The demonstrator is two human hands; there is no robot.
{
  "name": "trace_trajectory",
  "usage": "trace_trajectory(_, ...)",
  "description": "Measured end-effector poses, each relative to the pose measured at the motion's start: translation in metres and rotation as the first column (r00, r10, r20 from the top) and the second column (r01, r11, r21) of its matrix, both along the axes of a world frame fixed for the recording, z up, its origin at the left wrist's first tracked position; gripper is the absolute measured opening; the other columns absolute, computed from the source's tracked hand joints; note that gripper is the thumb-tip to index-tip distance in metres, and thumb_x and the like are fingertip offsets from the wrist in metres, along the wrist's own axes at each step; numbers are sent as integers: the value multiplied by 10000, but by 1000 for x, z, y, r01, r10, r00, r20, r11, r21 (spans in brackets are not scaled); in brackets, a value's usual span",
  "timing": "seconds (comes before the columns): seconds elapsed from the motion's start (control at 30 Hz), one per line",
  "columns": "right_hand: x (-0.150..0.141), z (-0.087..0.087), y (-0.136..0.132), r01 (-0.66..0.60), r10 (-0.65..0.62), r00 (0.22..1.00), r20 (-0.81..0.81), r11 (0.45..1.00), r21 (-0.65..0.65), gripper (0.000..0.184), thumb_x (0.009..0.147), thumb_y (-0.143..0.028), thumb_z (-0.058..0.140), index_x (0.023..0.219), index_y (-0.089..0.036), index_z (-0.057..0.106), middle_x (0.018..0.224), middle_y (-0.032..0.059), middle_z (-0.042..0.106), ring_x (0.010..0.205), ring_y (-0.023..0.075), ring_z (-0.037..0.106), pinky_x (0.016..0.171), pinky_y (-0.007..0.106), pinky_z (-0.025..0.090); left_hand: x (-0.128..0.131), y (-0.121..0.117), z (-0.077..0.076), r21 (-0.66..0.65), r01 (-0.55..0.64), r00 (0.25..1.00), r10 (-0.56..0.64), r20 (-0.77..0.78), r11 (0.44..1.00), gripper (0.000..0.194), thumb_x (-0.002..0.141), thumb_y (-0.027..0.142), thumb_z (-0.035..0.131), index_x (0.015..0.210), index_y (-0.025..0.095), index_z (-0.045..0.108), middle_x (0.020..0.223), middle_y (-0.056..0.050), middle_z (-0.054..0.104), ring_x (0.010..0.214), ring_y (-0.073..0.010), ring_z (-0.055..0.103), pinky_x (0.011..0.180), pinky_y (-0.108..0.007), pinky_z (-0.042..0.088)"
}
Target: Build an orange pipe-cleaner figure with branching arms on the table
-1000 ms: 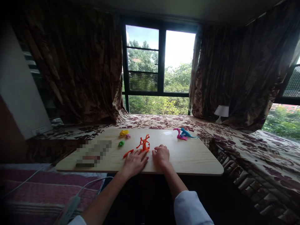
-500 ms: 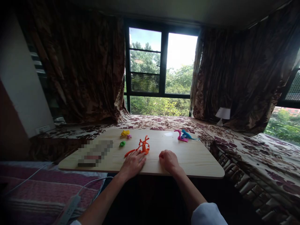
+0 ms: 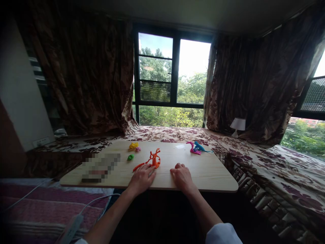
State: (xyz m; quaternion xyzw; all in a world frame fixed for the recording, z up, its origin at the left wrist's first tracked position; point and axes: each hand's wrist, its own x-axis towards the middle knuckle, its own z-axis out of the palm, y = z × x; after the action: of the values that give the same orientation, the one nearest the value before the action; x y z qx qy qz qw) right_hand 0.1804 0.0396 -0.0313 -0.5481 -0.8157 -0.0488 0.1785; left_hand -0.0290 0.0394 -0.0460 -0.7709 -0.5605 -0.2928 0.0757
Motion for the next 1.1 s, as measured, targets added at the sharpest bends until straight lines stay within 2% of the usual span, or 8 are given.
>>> trace_trajectory(0.13, 1, 2, 3, 39, -38, 999, 29, 999, -7, 283, 849, -200, 401, 1009, -288, 617, 958, 47, 542, 863, 168, 464, 727, 266, 327, -1, 0, 1, -15, -5, 1000, 5, -6, 1000, 334, 829, 354, 395, 1101, 264, 566, 1117, -48, 546, 1069, -195, 447, 945, -351, 293)
trace_trajectory(0.27, 0, -2, -6, 22, -25, 996, 84, 999, 33, 266, 815, -155, 428, 976, -256, 615, 975, 62, 533, 894, 185, 451, 735, 280, 317, 0, 0, 1, -15, -9, 1000, 9, -4, 1000, 328, 828, 350, 401, 1100, 268, 566, 1113, -46, 548, 1062, -194, 453, 943, -354, 294)
trace_trajectory(0.5, -6, 8, 5, 67, -63, 992, 108, 997, -36, 282, 845, -194, 397, 1036, -270, 591, 1027, 81, 526, 924, 204, 455, 733, 300, 327, 2, -2, 3, -11, -26, 1000, 27, 12, 1000, 311, 816, 319, 428, 1079, 260, 582, 1083, -46, 567, 1042, -199, 466, 943, -355, 298)
trace_trajectory(0.77, -1, 2, -10, -77, 75, 995, 67, 997, 26, 279, 852, -184, 394, 1025, -232, 607, 1027, 69, 558, 964, 186, 459, 784, 265, 336, 1, -2, 1, 37, -14, 1000, 14, 25, 999, 307, 813, 309, 427, 1064, 233, 586, 1068, -52, 570, 1027, -195, 470, 938, -346, 305)
trace_trajectory(0.97, -15, 18, 15, -39, 46, 996, 74, 995, -92, 245, 804, -167, 440, 862, -207, 675, 866, 81, 613, 848, 181, 541, 713, 246, 371, 1, -3, 4, -18, -19, 999, 20, 36, 1000, 303, 808, 295, 436, 1064, 244, 591, 1061, -53, 575, 1027, -201, 468, 934, -362, 304)
trace_trajectory(1.1, -27, 24, 26, -53, 62, 995, 84, 993, -103, 260, 715, -137, 509, 876, -253, 677, 829, 57, 632, 774, 179, 579, 652, 248, 382, 0, -1, 4, -4, -17, 999, 17, 34, 1000, 304, 809, 298, 432, 1061, 240, 592, 1071, -53, 572, 1036, -201, 466, 956, -367, 284)
